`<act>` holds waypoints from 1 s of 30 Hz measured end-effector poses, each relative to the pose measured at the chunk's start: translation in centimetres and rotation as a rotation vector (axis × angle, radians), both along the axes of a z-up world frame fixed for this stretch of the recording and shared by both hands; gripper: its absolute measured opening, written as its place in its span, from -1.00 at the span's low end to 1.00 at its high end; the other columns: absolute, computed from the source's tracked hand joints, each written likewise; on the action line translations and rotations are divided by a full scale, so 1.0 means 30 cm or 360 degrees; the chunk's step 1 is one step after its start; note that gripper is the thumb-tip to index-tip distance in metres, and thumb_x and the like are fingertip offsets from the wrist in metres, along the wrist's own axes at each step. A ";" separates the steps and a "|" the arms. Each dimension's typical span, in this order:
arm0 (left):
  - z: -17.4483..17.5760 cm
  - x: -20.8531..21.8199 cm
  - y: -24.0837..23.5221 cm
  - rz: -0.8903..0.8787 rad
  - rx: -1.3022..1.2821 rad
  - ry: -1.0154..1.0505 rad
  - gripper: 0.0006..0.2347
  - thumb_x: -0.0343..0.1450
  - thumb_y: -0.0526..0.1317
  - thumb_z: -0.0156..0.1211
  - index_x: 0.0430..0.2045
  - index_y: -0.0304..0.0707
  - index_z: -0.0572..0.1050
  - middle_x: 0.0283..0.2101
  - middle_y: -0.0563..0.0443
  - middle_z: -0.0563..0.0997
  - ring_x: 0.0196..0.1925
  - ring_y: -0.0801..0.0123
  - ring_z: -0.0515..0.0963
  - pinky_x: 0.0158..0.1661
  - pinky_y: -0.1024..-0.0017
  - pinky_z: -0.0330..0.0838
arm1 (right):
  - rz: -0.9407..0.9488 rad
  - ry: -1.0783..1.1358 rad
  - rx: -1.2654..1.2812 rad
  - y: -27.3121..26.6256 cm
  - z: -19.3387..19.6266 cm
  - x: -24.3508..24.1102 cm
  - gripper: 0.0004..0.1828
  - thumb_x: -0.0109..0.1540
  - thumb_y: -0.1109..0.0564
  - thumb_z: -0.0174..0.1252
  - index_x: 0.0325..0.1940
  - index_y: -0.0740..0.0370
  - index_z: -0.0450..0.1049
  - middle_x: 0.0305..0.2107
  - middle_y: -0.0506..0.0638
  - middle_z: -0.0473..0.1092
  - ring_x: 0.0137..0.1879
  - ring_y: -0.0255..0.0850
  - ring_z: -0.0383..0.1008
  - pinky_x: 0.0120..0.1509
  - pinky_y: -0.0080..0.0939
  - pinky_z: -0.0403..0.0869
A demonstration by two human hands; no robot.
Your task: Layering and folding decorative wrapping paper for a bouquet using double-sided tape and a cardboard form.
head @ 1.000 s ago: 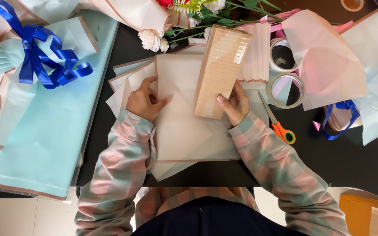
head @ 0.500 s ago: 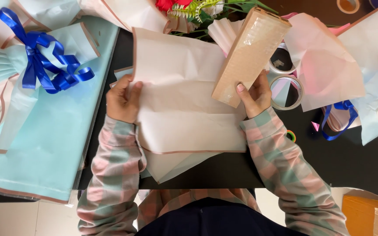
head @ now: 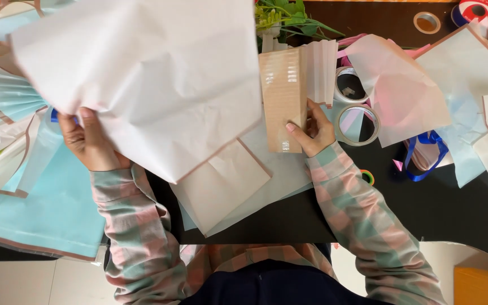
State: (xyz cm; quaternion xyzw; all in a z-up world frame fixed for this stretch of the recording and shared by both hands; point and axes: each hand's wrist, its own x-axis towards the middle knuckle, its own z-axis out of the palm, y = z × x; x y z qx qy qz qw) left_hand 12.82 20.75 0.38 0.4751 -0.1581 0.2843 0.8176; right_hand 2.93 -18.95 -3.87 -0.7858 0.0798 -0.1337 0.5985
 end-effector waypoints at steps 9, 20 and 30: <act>0.047 -0.017 -0.120 0.0106 -0.0203 0.0518 -0.86 0.55 -0.27 0.09 -0.05 -0.14 0.52 -0.18 -0.14 0.71 -0.19 0.26 0.77 -0.11 0.35 0.76 | 0.0061 -0.0114 -0.0257 -0.007 0.044 -0.031 -0.16 0.17 -0.17 0.21 0.45 0.25 0.22 0.23 0.05 0.35 0.35 -0.17 0.33 0.34 -0.25 0.38; -0.096 0.020 -0.440 -0.0234 0.0168 0.0467 -0.95 0.48 -0.28 0.25 -0.31 -0.24 0.59 -0.50 -0.10 0.65 -0.52 0.38 0.67 -0.43 0.46 0.64 | 0.0098 -0.0179 0.0447 -0.056 0.200 -0.060 -0.03 0.09 -0.35 0.11 0.44 0.28 0.24 0.14 0.06 0.38 0.26 -0.15 0.42 0.35 -0.23 0.44; -0.238 0.046 -0.440 -0.0099 0.0272 0.0640 -0.81 0.45 -0.23 0.34 -0.57 -0.32 0.57 -0.70 -0.10 0.55 -0.70 0.45 0.55 -0.63 0.54 0.48 | 0.0115 -0.0163 0.1118 -0.068 0.337 -0.060 0.11 0.02 -0.51 0.03 0.43 0.31 0.25 0.07 0.06 0.42 0.18 -0.12 0.50 0.35 -0.20 0.50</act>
